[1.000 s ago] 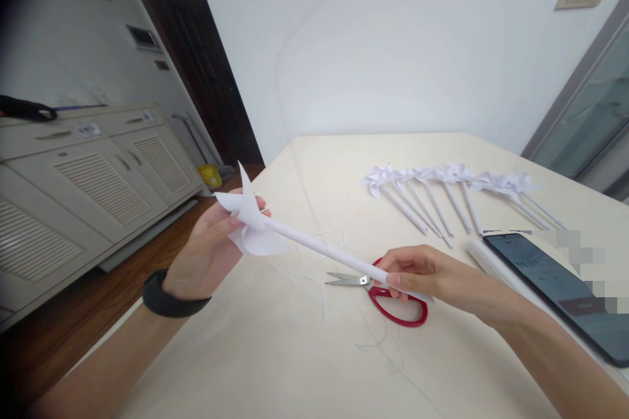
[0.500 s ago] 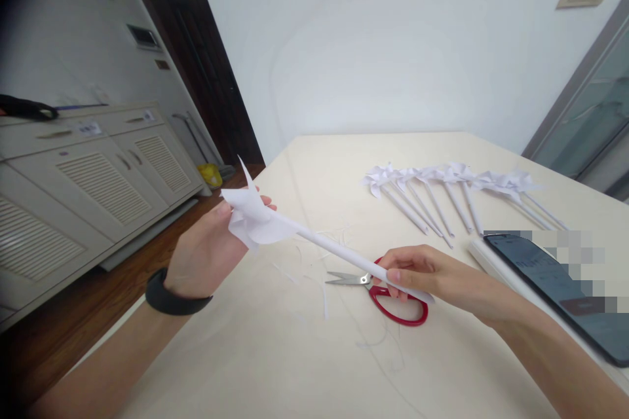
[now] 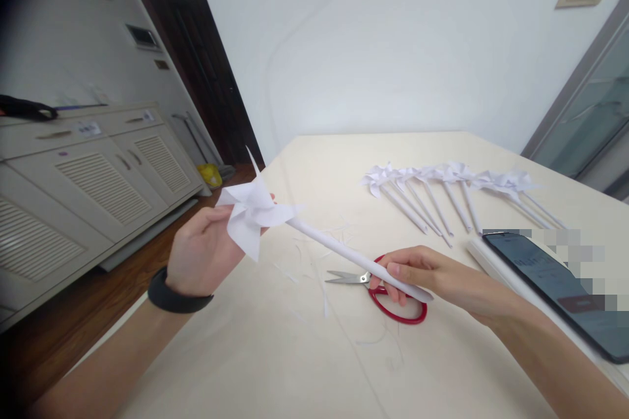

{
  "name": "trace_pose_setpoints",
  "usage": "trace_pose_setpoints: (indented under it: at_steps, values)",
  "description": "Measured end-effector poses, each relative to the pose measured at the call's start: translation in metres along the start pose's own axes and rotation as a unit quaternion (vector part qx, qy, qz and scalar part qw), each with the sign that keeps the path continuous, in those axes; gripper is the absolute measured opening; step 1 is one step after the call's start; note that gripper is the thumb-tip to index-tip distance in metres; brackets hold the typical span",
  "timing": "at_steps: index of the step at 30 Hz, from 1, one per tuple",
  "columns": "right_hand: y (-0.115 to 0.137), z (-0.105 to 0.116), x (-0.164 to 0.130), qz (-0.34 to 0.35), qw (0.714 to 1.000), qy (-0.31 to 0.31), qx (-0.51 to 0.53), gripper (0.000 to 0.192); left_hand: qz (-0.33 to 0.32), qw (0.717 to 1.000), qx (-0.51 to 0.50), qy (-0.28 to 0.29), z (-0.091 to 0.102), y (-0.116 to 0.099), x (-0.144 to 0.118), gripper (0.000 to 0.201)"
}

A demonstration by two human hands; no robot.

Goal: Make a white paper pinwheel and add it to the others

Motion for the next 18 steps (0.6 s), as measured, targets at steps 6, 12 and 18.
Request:
trace_pose_setpoints:
  at_steps: [6, 12, 18]
  values:
    - [-0.007, 0.001, 0.003, -0.011, 1.000, -0.006, 0.014, 0.041, -0.023, 0.997, 0.070, -0.013, 0.005, 0.003, 0.004, 0.022]
    - [-0.008, 0.000, 0.004, -0.004, 0.999, 0.025, 0.026, 0.037, -0.024, 0.995, 0.084, -0.042, 0.011, 0.005, 0.005, 0.031]
    - [-0.017, -0.003, 0.006, -0.005, 0.997, 0.049, 0.053, 0.033, -0.017, 0.993, 0.106, -0.046, 0.009, 0.005, 0.001, 0.028]
Point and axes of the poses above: each hand's wrist, its own x-axis towards the middle knuckle, its own z-axis out of the back of the hand, y = z × x, the point moved 4 cm from there along x, towards the middle knuckle, and after that the axes turned 2 degrees about y, right-handed, at the moved point
